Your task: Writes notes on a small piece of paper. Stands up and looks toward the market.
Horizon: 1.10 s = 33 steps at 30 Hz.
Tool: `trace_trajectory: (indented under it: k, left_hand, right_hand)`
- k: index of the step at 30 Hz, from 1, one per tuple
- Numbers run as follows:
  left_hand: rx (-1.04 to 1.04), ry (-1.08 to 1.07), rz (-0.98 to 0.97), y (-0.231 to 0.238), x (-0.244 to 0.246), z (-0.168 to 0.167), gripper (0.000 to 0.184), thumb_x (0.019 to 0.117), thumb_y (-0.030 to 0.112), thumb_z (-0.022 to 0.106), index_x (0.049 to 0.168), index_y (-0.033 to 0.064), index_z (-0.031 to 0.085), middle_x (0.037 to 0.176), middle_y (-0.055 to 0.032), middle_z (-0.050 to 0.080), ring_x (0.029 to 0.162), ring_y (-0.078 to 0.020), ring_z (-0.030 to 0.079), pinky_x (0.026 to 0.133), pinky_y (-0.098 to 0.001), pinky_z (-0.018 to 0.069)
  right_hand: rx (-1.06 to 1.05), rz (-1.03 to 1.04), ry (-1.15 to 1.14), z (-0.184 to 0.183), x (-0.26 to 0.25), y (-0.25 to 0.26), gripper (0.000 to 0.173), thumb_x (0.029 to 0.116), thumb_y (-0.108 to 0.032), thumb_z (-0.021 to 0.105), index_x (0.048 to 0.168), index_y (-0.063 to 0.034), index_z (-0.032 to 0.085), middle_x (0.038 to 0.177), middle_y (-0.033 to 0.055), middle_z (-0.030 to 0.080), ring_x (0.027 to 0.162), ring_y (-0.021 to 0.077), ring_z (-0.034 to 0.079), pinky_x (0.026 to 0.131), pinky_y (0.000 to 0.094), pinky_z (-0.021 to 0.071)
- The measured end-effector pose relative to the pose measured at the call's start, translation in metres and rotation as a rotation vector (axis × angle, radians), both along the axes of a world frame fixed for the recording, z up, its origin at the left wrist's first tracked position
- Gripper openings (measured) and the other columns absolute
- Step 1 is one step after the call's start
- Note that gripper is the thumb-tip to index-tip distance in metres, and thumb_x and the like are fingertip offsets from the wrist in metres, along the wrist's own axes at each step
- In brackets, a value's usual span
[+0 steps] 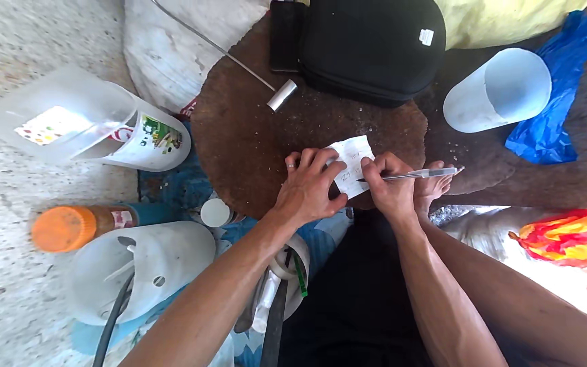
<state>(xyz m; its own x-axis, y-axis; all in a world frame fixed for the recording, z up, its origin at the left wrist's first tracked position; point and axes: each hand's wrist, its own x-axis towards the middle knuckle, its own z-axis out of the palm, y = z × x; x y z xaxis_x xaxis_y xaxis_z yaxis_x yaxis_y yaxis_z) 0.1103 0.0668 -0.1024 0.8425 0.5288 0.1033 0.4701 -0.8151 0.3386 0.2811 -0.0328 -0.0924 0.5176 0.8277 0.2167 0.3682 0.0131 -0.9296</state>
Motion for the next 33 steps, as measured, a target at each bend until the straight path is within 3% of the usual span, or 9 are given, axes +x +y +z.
trace_trajectory:
  k: [8,18,27,33]
  left_hand:
    - [0.0,0.008,-0.002,-0.0022,0.0002,0.0011,0.056,0.0811,0.06,0.062,0.128,0.0295,0.068,0.138,0.0003,0.057,0.134,-0.0298,0.046,0.109,-0.0718,0.0212]
    - [0.005,0.019,0.005,-0.0046,0.0009,0.0023,0.055,0.0823,0.059,0.061,0.128,0.0303,0.068,0.139,0.0015,0.056,0.135,-0.0299,0.046,0.11,-0.0801,0.0115]
    - [0.021,0.018,0.012,-0.0046,0.0002,0.0022,0.052,0.0846,0.059,0.06,0.129,0.0325,0.068,0.138,0.0034,0.057,0.136,-0.0267,0.047,0.112,-0.0805,0.0046]
    - [0.013,0.036,0.014,-0.0041,0.0005,0.0026,0.054,0.0848,0.06,0.059,0.13,0.0315,0.067,0.138,0.0027,0.056,0.137,-0.0272,0.045,0.113,-0.0791,0.0049]
  right_hand:
    - [0.002,-0.004,0.001,-0.0038,0.0017,-0.0014,0.032,0.0965,-0.018,0.066,0.068,-0.0153,0.051,0.058,-0.005,0.051,0.047,0.0037,0.046,0.043,0.0205,0.0386]
    - [0.013,0.002,0.005,-0.0047,0.003,-0.0028,0.033,0.0967,-0.019,0.065,0.068,-0.0156,0.05,0.058,-0.0045,0.05,0.047,0.0048,0.046,0.043,0.021,0.0381]
    - [0.011,-0.008,-0.017,-0.0052,0.0038,-0.0017,0.032,0.0958,-0.019,0.065,0.068,-0.0166,0.05,0.059,-0.0065,0.051,0.049,0.0028,0.047,0.045,0.0199,0.0386]
    - [0.012,-0.013,-0.009,-0.0045,0.003,-0.0015,0.032,0.0957,-0.019,0.066,0.068,-0.0167,0.05,0.059,-0.0064,0.052,0.049,0.0029,0.047,0.045,0.0199,0.0387]
